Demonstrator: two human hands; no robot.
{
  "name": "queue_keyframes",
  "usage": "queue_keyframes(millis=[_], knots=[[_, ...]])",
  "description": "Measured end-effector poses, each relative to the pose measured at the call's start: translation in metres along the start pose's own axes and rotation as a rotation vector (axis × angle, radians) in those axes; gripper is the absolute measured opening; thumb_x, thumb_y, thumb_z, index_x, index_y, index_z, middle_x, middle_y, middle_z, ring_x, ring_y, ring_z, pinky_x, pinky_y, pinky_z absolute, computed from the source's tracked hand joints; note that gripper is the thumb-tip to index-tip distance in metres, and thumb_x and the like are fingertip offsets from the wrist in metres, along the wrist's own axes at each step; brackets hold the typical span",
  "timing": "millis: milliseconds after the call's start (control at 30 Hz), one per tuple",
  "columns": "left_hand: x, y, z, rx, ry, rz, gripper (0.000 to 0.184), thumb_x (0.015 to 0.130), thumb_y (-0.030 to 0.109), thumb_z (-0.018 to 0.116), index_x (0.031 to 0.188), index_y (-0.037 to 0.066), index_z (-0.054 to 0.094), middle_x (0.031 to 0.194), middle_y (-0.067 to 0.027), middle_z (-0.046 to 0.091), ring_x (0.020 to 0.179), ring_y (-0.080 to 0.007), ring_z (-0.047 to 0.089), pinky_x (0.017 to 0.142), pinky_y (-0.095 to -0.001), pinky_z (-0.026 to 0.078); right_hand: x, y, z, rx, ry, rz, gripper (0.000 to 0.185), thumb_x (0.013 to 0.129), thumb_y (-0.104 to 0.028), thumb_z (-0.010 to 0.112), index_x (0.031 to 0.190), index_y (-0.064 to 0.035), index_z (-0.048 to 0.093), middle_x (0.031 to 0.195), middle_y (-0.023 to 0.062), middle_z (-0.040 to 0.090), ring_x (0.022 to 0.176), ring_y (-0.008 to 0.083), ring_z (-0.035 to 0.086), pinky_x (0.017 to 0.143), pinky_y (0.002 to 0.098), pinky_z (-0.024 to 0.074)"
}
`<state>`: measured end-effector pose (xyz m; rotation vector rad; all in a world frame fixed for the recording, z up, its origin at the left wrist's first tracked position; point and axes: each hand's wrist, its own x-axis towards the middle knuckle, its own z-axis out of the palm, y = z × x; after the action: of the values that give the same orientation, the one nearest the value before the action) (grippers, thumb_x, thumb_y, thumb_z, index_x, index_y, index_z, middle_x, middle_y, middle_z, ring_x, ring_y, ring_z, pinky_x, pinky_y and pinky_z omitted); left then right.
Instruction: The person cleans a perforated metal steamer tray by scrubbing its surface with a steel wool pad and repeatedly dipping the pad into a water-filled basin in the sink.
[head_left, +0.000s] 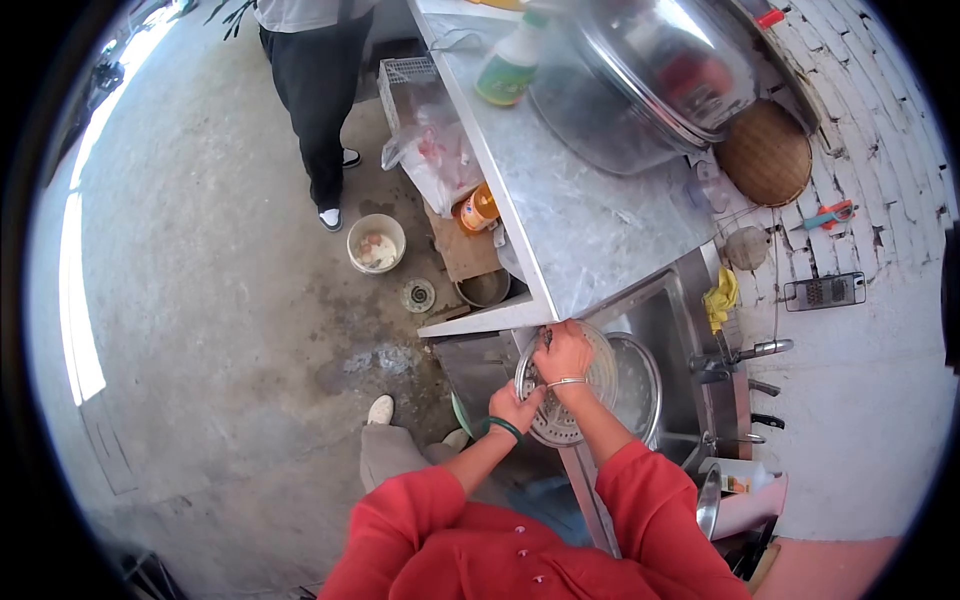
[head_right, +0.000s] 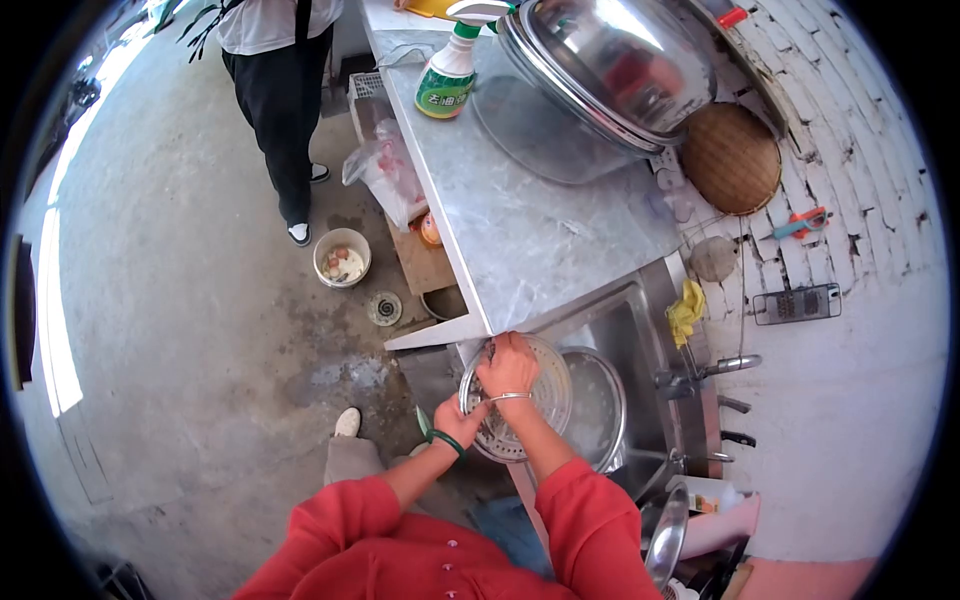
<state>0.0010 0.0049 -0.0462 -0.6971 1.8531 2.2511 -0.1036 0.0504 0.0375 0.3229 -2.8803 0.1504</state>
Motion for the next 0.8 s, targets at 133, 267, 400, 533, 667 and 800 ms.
queue_keyframes(millis=[133, 267, 400, 533, 667, 800], knots=[[-0.004, 0.005, 0.002, -0.091, 0.140, 0.280, 0.034, 0.075, 0.035, 0.069, 0.085, 0.003, 0.062, 0.073, -0.0180, 0.064, 0.072, -0.0342, 0.063, 0.066, -0.0387, 0.048, -0.029, -0.020, -0.027, 0.097, -0.223, -0.323, 0.013, 0.069, -0.014, 0.063, 0.077, -0.0054, 0.058, 0.079, 0.0125, 0.059, 0.078, 0.0328, 0.058, 0.067, 0.0433, 0.0461], [-0.006, 0.016, -0.003, 0.047, 0.035, 0.055, 0.035, 0.075, 0.035, 0.069, 0.083, 0.002, 0.062, 0.070, -0.0183, 0.063, 0.070, -0.0346, 0.063, 0.065, -0.0394, 0.048, 0.013, 0.012, -0.009, 0.015, 0.009, -0.086, 0.012, 0.068, -0.014, 0.062, 0.078, -0.0079, 0.058, 0.076, 0.0105, 0.055, 0.076, 0.0318, 0.057, 0.064, 0.0433, 0.0462], [-0.003, -0.001, 0.004, -0.009, 0.075, 0.126, 0.038, 0.074, 0.039, 0.070, 0.081, 0.002, 0.061, 0.069, -0.0184, 0.063, 0.069, -0.0351, 0.063, 0.065, -0.0397, 0.048, -0.022, -0.004, -0.019, 0.174, -0.078, -0.239, 0.012, 0.069, -0.014, 0.063, 0.079, -0.0076, 0.059, 0.076, 0.0116, 0.057, 0.077, 0.0323, 0.058, 0.063, 0.0435, 0.0460], [-0.007, 0.018, -0.006, 0.088, 0.030, 0.045, 0.039, 0.073, 0.038, 0.071, 0.079, 0.001, 0.060, 0.068, -0.0183, 0.063, 0.068, -0.0344, 0.063, 0.064, -0.0402, 0.048, -0.017, 0.015, -0.015, 0.237, -0.047, -0.334, 0.011, 0.070, -0.013, 0.063, 0.078, -0.0069, 0.058, 0.075, 0.0119, 0.056, 0.077, 0.0325, 0.058, 0.064, 0.0434, 0.0460], [-0.008, 0.023, -0.006, 0.008, -0.042, -0.055, 0.033, 0.076, 0.032, 0.069, 0.081, 0.001, 0.060, 0.069, -0.0186, 0.064, 0.068, -0.0329, 0.064, 0.064, -0.0400, 0.049, 0.000, 0.026, -0.005, 0.116, 0.019, -0.029, 0.010, 0.069, -0.014, 0.062, 0.077, -0.0082, 0.058, 0.074, 0.0099, 0.055, 0.077, 0.0305, 0.058, 0.066, 0.0420, 0.0461], [-0.002, 0.003, 0.000, 0.002, 0.075, 0.253, 0.024, 0.077, 0.022, 0.071, 0.087, 0.001, 0.064, 0.072, -0.0086, 0.066, 0.064, -0.0141, 0.061, 0.063, -0.0302, 0.049, -0.040, -0.003, -0.032, 0.249, -0.085, -0.359, 0.010, 0.069, -0.014, 0.062, 0.075, -0.0078, 0.059, 0.073, 0.0108, 0.056, 0.076, 0.0309, 0.058, 0.065, 0.0410, 0.0457]])
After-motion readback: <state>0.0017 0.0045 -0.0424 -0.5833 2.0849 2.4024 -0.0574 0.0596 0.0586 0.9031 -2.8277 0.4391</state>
